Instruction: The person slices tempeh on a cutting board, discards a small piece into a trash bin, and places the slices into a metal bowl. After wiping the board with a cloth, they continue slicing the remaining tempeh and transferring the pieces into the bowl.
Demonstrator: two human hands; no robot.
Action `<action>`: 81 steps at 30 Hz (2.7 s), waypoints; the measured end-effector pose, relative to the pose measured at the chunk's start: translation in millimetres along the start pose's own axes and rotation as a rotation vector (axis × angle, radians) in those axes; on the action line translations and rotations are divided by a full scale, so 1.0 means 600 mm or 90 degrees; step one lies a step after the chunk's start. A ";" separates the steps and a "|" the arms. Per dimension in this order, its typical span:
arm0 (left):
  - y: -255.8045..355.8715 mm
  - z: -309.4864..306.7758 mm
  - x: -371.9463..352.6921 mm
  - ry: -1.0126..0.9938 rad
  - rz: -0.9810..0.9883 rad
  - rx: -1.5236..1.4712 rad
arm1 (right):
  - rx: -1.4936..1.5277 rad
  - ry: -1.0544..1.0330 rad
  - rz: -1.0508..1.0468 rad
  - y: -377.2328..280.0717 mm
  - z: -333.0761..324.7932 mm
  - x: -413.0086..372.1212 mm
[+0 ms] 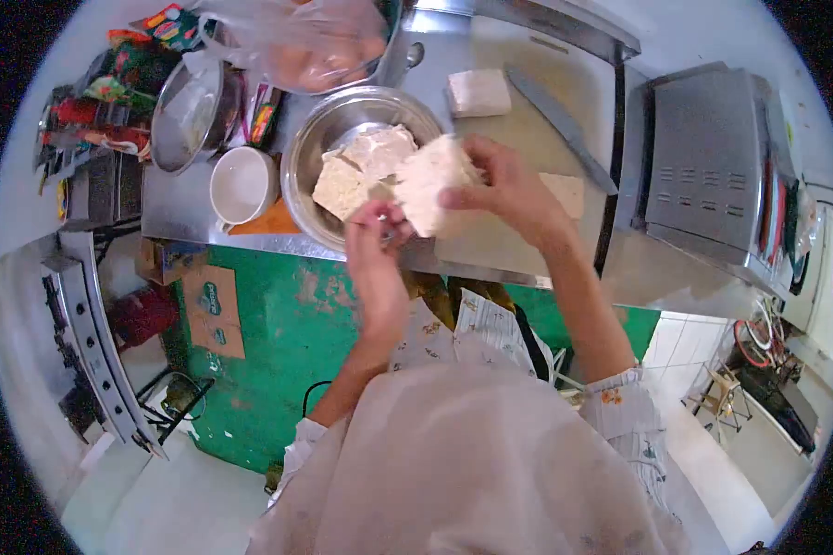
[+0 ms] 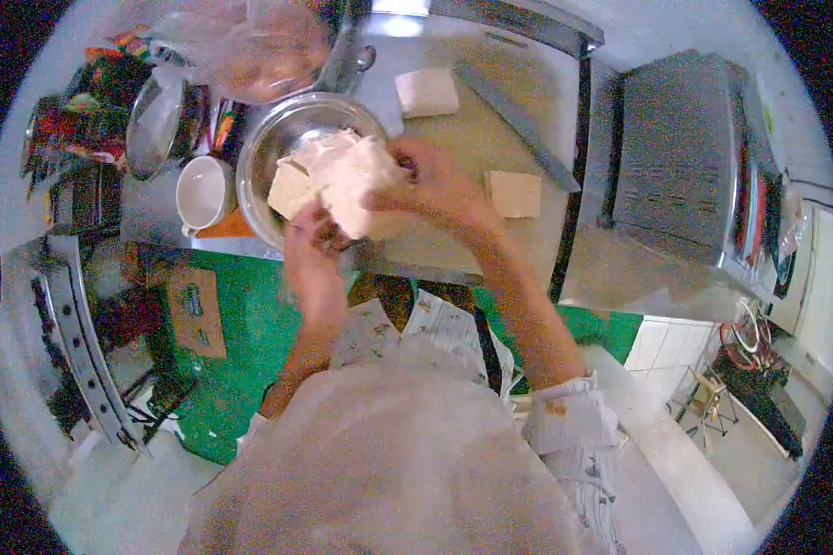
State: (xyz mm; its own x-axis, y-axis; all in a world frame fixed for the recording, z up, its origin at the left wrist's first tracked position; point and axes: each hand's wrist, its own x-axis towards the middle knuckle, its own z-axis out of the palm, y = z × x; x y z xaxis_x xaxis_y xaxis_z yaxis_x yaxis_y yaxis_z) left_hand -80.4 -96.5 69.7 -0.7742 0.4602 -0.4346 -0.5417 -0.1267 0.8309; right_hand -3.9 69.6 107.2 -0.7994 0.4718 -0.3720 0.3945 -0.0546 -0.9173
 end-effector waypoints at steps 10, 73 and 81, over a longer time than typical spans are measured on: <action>0.069 -0.091 0.118 0.076 0.132 0.170 | -0.171 -0.046 -0.071 0.033 0.160 0.121; 0.058 -0.026 0.125 -0.144 0.554 0.821 | -0.343 0.222 -0.128 0.036 0.123 0.153; 0.045 -0.021 0.158 -0.228 0.597 0.938 | -0.415 0.349 -0.158 0.074 0.031 0.054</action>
State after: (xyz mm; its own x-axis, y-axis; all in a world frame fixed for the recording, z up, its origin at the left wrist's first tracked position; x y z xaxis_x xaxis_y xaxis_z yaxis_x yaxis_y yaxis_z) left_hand -172.5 -67.4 46.9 -0.4106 0.8785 0.2443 0.8638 0.2889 0.4128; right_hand -20.4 66.2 51.7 -0.6322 0.7683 0.1006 0.5526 0.5381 -0.6364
